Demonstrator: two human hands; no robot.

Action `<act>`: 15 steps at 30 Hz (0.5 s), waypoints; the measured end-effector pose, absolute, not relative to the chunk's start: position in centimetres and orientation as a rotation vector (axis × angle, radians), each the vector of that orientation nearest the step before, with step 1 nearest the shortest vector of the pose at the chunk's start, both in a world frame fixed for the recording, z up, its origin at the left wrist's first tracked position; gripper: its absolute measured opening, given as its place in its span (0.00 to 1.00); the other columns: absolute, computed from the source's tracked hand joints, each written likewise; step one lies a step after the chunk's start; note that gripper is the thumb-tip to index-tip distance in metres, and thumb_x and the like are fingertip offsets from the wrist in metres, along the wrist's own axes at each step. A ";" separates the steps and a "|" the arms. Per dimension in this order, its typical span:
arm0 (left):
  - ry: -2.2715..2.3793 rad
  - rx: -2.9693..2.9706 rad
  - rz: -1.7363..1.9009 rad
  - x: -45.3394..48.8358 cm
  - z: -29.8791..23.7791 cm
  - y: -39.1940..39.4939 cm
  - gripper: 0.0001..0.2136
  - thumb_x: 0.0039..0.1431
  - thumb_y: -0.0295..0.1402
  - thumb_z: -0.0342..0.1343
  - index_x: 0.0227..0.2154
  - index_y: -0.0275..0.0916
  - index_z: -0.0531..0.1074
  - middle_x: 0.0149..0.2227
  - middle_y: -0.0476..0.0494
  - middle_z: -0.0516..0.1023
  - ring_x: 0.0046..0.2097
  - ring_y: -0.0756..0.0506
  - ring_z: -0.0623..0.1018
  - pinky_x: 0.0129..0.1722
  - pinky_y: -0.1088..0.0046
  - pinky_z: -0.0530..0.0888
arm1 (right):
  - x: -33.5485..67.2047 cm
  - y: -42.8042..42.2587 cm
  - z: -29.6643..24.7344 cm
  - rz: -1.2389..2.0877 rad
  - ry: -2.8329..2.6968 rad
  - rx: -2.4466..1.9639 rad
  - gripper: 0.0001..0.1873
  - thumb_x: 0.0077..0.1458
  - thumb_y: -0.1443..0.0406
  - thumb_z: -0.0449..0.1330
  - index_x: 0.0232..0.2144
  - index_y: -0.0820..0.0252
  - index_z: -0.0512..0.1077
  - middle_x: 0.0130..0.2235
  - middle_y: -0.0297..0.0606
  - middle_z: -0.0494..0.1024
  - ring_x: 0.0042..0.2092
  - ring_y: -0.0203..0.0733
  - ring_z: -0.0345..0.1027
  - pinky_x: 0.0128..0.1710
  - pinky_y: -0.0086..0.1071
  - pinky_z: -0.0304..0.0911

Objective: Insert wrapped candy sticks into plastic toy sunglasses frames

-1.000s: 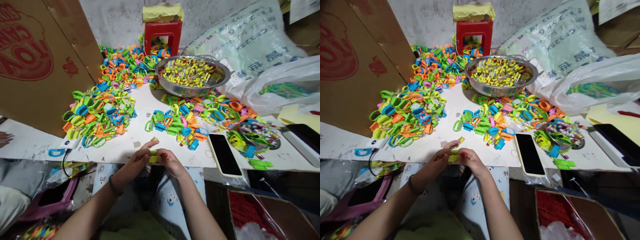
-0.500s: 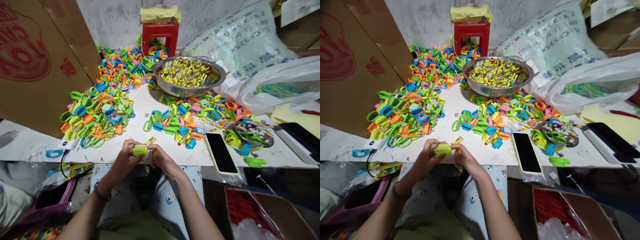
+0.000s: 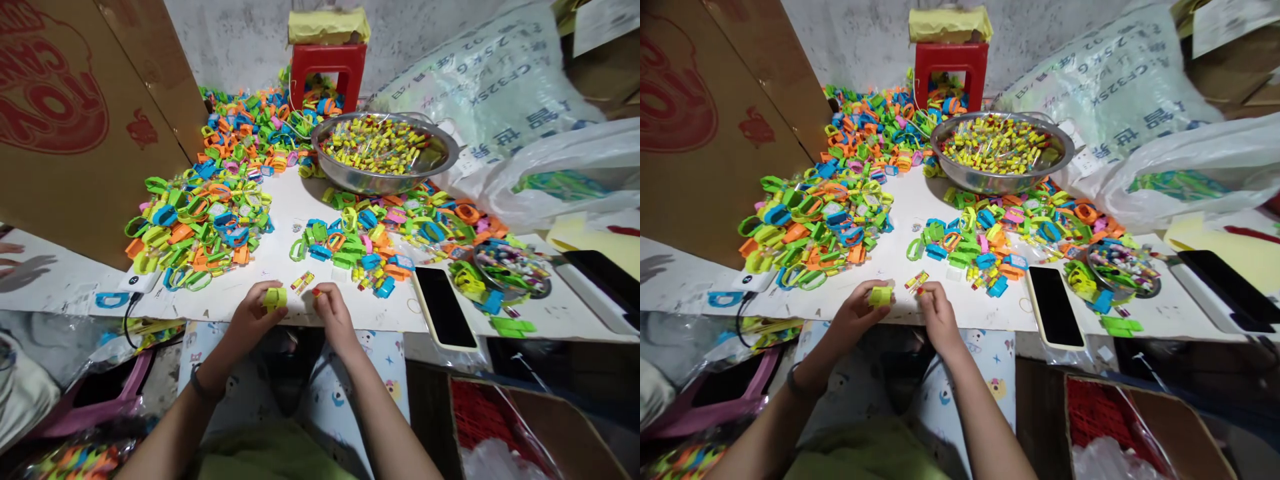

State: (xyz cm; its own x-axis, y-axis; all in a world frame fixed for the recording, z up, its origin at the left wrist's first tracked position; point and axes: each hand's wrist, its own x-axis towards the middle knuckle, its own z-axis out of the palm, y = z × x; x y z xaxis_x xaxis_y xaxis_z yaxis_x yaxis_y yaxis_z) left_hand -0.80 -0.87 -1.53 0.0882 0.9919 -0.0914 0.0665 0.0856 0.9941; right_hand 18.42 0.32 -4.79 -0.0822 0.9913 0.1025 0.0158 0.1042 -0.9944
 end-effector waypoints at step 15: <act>1.396 1.836 0.881 -1.3 -1.1 -1.5 0.23 0.55 0.30 0.60 0.55 0.44 0.72 0.51 0.42 0.79 0.48 0.42 0.78 0.48 0.65 0.74 | 17.3 -0.3 -3.8 0.842 -1.741 -1.015 0.09 0.66 0.63 0.51 0.42 0.54 0.72 0.38 0.40 0.77 0.41 0.43 0.70 0.41 0.37 0.65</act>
State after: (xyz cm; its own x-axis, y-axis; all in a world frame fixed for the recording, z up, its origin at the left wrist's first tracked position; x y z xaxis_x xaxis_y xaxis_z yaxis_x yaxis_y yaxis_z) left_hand -1.33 -1.52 -1.13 0.2031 0.9717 0.1204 0.5272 -0.2121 0.8229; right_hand 17.29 -0.35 -3.84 -0.2352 0.8988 0.3698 0.2680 0.4258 -0.8642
